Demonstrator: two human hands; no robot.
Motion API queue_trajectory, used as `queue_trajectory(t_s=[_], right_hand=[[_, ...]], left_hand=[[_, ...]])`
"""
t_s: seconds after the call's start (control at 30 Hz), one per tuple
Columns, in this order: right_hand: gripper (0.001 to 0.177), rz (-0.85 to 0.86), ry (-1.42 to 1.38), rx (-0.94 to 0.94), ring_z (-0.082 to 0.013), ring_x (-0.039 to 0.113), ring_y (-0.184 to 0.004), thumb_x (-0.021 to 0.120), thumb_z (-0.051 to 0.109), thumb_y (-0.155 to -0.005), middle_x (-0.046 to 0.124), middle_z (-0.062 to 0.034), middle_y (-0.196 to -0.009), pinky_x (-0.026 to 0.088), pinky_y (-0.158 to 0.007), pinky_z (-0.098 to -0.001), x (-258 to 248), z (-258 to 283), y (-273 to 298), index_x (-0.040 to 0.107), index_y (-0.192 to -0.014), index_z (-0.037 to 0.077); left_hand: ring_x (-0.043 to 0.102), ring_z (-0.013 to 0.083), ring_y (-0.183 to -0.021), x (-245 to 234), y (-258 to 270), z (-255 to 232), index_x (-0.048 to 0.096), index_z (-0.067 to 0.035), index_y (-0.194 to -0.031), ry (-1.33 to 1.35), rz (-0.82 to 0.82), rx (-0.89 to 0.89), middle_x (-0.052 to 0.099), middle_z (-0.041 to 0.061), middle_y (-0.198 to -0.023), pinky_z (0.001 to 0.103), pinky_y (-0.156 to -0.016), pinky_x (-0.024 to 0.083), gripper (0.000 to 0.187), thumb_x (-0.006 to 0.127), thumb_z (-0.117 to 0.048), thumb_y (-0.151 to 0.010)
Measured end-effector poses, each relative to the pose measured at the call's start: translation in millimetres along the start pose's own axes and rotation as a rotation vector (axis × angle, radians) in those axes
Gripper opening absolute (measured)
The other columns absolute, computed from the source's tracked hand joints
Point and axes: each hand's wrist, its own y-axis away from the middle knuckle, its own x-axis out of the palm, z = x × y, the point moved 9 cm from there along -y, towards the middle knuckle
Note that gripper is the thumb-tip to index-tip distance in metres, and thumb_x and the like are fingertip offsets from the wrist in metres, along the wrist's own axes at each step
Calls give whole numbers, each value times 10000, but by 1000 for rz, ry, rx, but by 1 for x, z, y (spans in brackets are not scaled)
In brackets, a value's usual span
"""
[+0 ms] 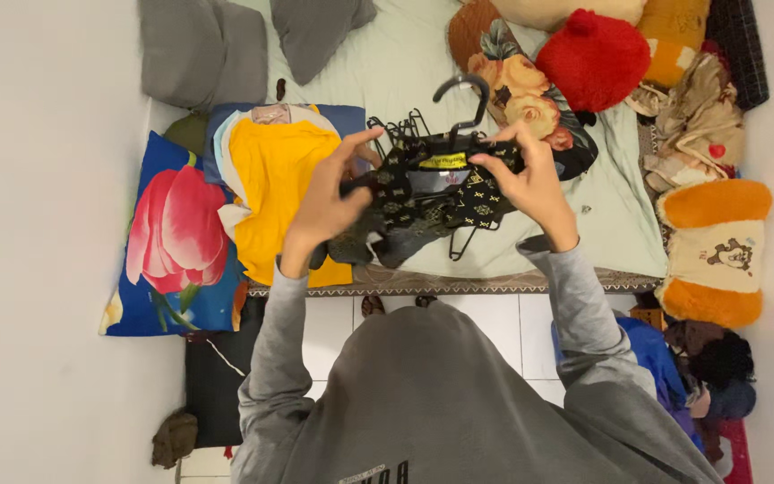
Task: The person picks up clothes from a bed, places them on hangers, and hangs them in a wardrobe. They handle a checkered shirt and a patterned top, placing each on a hanger before moving to the wardrobe to hang them.
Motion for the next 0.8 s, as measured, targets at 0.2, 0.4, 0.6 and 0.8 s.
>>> queue_trajectory(t_s=[0.2, 0.4, 0.6, 0.8], right_hand=[[242, -32, 87, -88, -190, 677, -794, 842, 33, -886, 695, -133, -873, 498, -747, -287, -22, -5, 10, 624, -985, -5], [221, -138, 153, -79, -211, 713, -790, 839, 34, -915, 727, -138, -899, 515, -727, -292, -55, -19, 7, 633, -987, -2], [215, -220, 91, -47, -187, 668, -763, 848, 13, -917, 701, -115, -854, 508, -726, -291, -75, -43, 17, 639, -964, -7], [248, -18, -81, -58, -158, 655, -939, 811, -46, -934, 670, -100, -995, 523, -864, -287, -60, -58, 17, 600, -1062, -16]], left_hand=[[541, 279, -688, 41, -23, 41, 748, -25, -1108, -250, 88, -431, 628, 185, -748, 378, -641, 416, 263, 775, -254, -981], [703, 276, -907, 77, -31, -35, 758, -57, -1154, -473, -410, 277, 748, 70, -1062, 352, -825, 536, 203, 757, -139, -968], [665, 309, -1141, 119, -7, -42, 687, -2, -1290, -409, -220, 221, 695, 133, -1341, 402, -995, 514, 379, 763, -79, -927], [763, 284, -1032, 107, -2, -21, 740, -32, -1121, -316, -397, 32, 758, 119, -1134, 339, -886, 609, 292, 723, 52, -841]])
